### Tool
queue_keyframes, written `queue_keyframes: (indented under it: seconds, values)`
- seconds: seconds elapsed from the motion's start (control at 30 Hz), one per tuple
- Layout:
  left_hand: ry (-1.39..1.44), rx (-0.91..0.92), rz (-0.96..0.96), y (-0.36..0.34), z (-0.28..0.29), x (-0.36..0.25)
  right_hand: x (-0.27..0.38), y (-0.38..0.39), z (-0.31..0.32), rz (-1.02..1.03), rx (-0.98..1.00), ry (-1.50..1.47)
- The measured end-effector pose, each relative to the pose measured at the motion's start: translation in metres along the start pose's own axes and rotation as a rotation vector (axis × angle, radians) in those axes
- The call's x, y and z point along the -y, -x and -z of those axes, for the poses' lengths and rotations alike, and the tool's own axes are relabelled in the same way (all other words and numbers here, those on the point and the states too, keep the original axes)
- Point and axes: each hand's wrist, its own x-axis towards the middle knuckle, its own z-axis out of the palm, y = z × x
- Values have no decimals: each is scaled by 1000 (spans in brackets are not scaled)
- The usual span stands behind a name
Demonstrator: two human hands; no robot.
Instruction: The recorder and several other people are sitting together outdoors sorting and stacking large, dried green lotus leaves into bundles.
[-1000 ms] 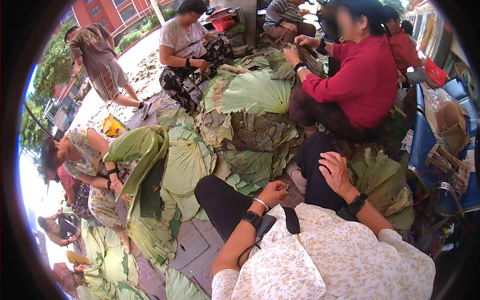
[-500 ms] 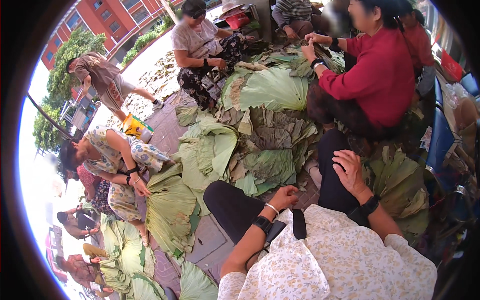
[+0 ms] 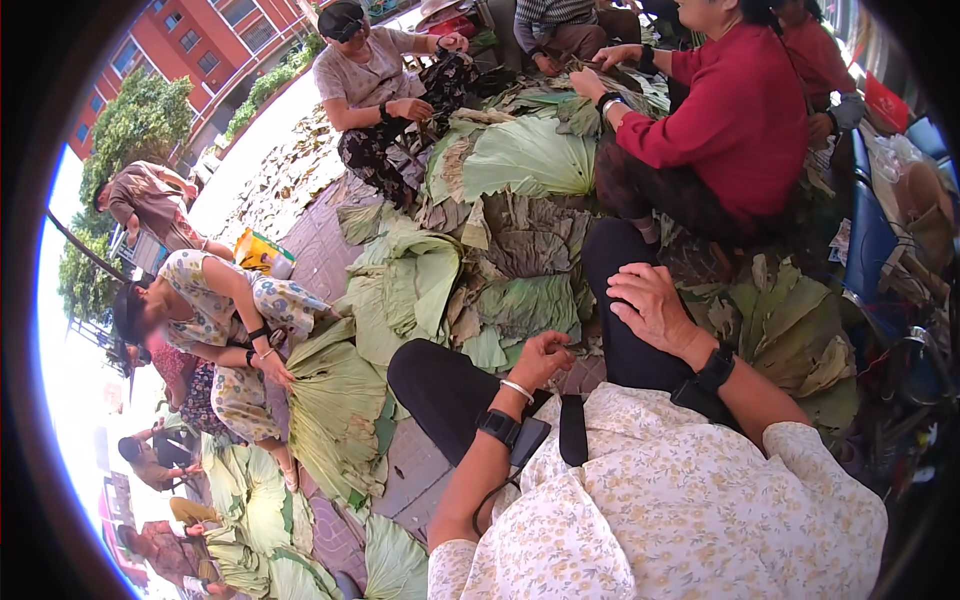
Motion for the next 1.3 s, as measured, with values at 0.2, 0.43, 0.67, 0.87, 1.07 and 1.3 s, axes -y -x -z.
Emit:
queue_keyframes:
  seconds: [0.2,0.43,0.67,0.87,1.07,1.3]
  values:
    - [93,-130,-51,8,38,-48,-20,-15,-20,-80,158,-152]
    - [218,-223,-142,-34,90,-65,-56,-65,-60,-162,309,-218]
    - [472,-457,-161,-83,126,-67,-112,-86,-126,-349,530,-202]
    - [622,-582,-145,-85,137,-67,-173,-73,-222,-820,715,-413]
    - [531,-783,-71,-65,156,-39,-190,-56,-332,-1353,690,-493]
    - [574,-749,-62,-85,154,-49,-272,10,-415,-1618,396,-999]
